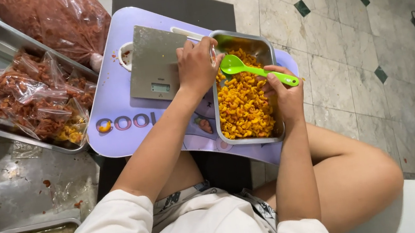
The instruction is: Scooping small snacks from a metal tray into plastic cups using a spoon.
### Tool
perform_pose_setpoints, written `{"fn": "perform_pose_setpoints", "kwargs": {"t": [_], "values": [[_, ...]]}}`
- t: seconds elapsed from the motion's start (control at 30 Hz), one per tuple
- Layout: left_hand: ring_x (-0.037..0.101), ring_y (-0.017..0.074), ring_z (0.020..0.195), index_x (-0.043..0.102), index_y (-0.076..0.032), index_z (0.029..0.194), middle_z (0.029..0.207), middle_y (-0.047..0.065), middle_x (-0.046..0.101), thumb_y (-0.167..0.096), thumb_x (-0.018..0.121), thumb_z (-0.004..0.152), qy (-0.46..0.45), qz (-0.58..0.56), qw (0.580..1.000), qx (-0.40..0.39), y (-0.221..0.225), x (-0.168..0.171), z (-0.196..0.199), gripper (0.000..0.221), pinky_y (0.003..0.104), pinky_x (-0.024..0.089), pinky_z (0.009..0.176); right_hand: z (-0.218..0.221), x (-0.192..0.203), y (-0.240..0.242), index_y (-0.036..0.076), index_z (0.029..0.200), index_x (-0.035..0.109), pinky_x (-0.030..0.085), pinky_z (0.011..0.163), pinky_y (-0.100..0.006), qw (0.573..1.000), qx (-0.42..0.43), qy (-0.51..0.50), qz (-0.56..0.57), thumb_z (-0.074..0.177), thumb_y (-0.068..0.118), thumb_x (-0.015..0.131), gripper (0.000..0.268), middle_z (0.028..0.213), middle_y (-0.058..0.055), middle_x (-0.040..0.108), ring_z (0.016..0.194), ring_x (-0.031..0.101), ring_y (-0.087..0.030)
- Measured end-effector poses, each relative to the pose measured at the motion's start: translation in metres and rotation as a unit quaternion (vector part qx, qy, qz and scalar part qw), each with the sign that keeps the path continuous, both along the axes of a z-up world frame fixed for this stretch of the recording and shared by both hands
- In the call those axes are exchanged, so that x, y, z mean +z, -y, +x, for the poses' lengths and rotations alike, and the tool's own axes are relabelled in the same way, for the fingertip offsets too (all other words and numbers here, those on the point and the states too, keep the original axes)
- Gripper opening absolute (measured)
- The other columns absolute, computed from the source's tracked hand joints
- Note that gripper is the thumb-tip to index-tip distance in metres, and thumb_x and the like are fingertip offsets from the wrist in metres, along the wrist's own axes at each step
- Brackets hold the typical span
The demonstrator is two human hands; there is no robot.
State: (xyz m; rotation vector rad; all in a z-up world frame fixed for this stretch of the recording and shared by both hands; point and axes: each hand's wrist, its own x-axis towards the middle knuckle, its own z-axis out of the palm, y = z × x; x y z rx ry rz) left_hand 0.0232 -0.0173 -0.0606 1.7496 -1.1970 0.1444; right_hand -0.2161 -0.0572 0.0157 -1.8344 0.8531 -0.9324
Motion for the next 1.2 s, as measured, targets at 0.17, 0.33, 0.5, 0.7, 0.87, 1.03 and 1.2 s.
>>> {"fn": "perform_pose_setpoints", "kwargs": {"t": [0.17,0.33,0.5,0.7,0.87,1.03,1.2], "values": [[0.066,0.0262,0.088,0.064,-0.022,0.107,0.089,0.003,0.074,-0.032,0.084,0.083,-0.014,0.012,1.000,-0.012,0.002,-0.002,0.000,0.033,0.042,0.048,0.080,-0.001,-0.003,0.004,0.003,0.123,0.069,0.060,0.060,-0.024,1.000,-0.003,-0.006,0.003,0.103,0.015,0.064,0.024,0.098,-0.020,0.076,0.070,0.069,-0.013],[0.065,0.0283,0.087,0.063,-0.022,0.106,0.084,0.002,0.072,-0.032,0.085,0.080,-0.001,-0.006,1.000,-0.009,0.003,-0.003,0.000,0.035,0.045,0.047,0.081,-0.001,-0.003,0.004,0.004,0.123,0.068,0.060,0.060,-0.022,1.000,-0.003,0.002,0.014,0.102,0.015,0.064,0.024,0.098,-0.018,0.076,0.070,0.069,-0.012],[0.066,0.0274,0.089,0.064,-0.023,0.107,0.087,0.002,0.073,-0.031,0.085,0.082,-0.008,0.006,1.000,-0.011,-0.001,-0.003,-0.002,0.033,0.043,0.048,0.081,-0.005,0.002,0.010,0.005,0.125,0.068,0.061,0.061,-0.024,0.999,0.010,-0.019,0.048,0.103,0.019,0.062,0.026,0.098,-0.019,0.076,0.072,0.071,-0.016],[0.066,0.0279,0.089,0.065,-0.022,0.108,0.088,0.001,0.072,-0.032,0.085,0.083,-0.014,-0.009,1.000,-0.022,-0.001,0.001,-0.001,0.034,0.044,0.049,0.081,0.001,0.015,0.027,0.006,0.128,0.065,0.064,0.059,-0.031,0.988,0.050,-0.039,0.140,0.098,0.029,0.064,0.038,0.097,-0.020,0.076,0.074,0.076,-0.022],[0.066,0.0274,0.089,0.067,-0.021,0.111,0.088,0.003,0.072,-0.028,0.084,0.086,-0.023,0.011,0.999,-0.028,-0.003,0.011,0.001,0.031,0.042,0.049,0.083,0.016,0.018,0.062,0.004,0.123,0.069,0.065,0.063,-0.034,0.986,0.094,-0.044,0.128,0.096,0.027,0.067,0.036,0.097,-0.022,0.076,0.078,0.076,-0.023],[0.067,0.0278,0.090,0.066,-0.023,0.113,0.087,0.002,0.072,-0.027,0.085,0.085,-0.004,0.003,1.000,-0.026,-0.002,0.013,0.001,0.034,0.044,0.050,0.083,0.029,0.012,0.095,0.001,0.118,0.068,0.065,0.063,-0.031,0.987,0.132,-0.027,0.087,0.100,0.021,0.068,0.027,0.084,-0.020,0.074,0.075,0.076,-0.022],[0.066,0.0282,0.087,0.067,-0.022,0.112,0.085,0.002,0.071,-0.026,0.084,0.085,-0.020,0.007,0.999,-0.040,-0.004,0.009,0.002,0.031,0.044,0.049,0.083,0.026,-0.002,0.086,-0.001,0.115,0.068,0.064,0.062,-0.028,0.992,0.106,0.025,0.061,0.100,0.018,0.069,0.024,0.081,-0.018,0.073,0.072,0.074,-0.018]]}}
